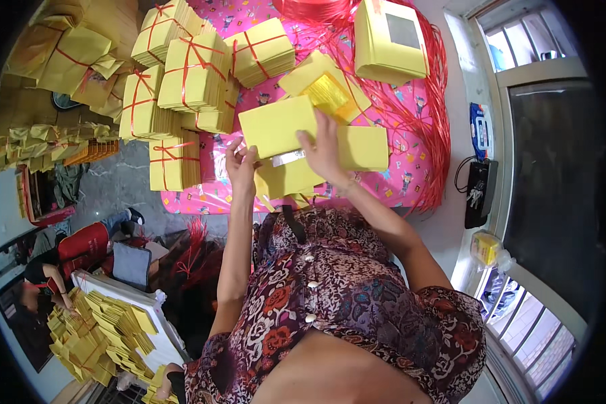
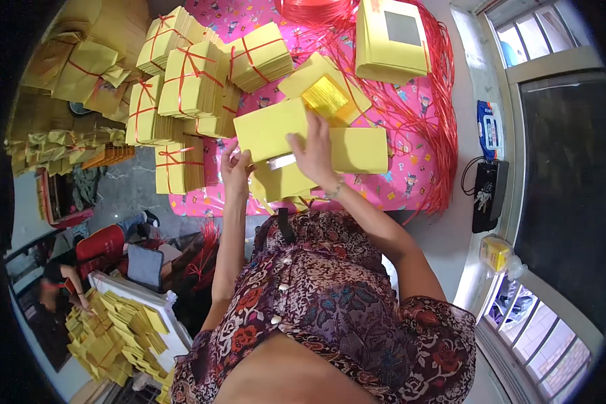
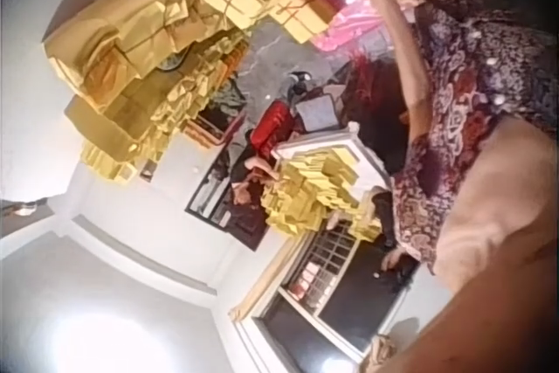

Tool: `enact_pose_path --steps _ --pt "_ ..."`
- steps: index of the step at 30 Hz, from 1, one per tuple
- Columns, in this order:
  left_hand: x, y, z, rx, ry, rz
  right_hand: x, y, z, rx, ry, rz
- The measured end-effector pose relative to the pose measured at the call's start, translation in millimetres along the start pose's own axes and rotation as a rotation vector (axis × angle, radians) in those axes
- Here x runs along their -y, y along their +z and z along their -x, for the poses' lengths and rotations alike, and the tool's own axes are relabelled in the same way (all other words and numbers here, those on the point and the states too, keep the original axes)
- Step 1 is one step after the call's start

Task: Inspecting and sorting bundles of yellow paper with silver foil inserts.

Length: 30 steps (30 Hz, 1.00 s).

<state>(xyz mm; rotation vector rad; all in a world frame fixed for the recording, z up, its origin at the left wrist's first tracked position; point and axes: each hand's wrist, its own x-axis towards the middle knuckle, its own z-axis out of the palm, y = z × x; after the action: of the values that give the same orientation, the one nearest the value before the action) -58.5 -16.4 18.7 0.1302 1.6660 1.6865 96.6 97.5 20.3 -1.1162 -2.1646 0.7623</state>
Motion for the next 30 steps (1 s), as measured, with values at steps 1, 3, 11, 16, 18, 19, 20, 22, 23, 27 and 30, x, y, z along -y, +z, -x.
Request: enact_pose_path --steps 1,3,11,16,18,19,20,22,23,27,30 --pt "-10.2 9.6 5.5 0.051 -0.014 0.0 -11.2 -4.5 -0.5 -0.061 0.243 -0.238" --pt "-14.8 26.1 17.5 0.115 -0.028 0.043 -22.1 -27.8 -1.9 0.039 0.418 -0.508" --pt "20.6 48.4 38.0 0.345 0.113 -0.29 -92.3 -107.0 32.9 -0.067 0.591 -0.821" --pt "39.7 31.4 35.7 0.336 0.109 -0.434 -131.5 -104.0 65.1 -0.095 0.637 -0.811" --pt "46.1 28.6 33.9 0.356 0.116 -0.43 -145.4 -93.2 73.4 -0.114 0.591 -0.788" --pt "48.4 26.4 33.9 0.369 0.12 -0.426 -143.7 -89.6 72.5 -0.114 0.543 -0.667" --pt "50.8 24.9 33.8 0.366 0.12 -0.427 -142.4 -87.8 72.1 -0.114 0.494 -0.547" --pt "56.3 20.3 33.6 0.388 0.193 -0.493 -119.7 -93.2 68.0 -0.039 0.512 -0.295" --pt "54.8 20.9 34.8 0.386 0.193 -0.495 -107.1 -97.7 64.9 0.023 0.527 -0.039" --pt "46.3 29.6 41.1 0.385 0.2 -0.614 -116.8 -89.3 71.6 -0.036 0.38 0.213" --pt "43.4 29.0 43.7 0.369 0.237 -0.673 -107.1 -89.8 68.4 -0.059 0.386 0.401"
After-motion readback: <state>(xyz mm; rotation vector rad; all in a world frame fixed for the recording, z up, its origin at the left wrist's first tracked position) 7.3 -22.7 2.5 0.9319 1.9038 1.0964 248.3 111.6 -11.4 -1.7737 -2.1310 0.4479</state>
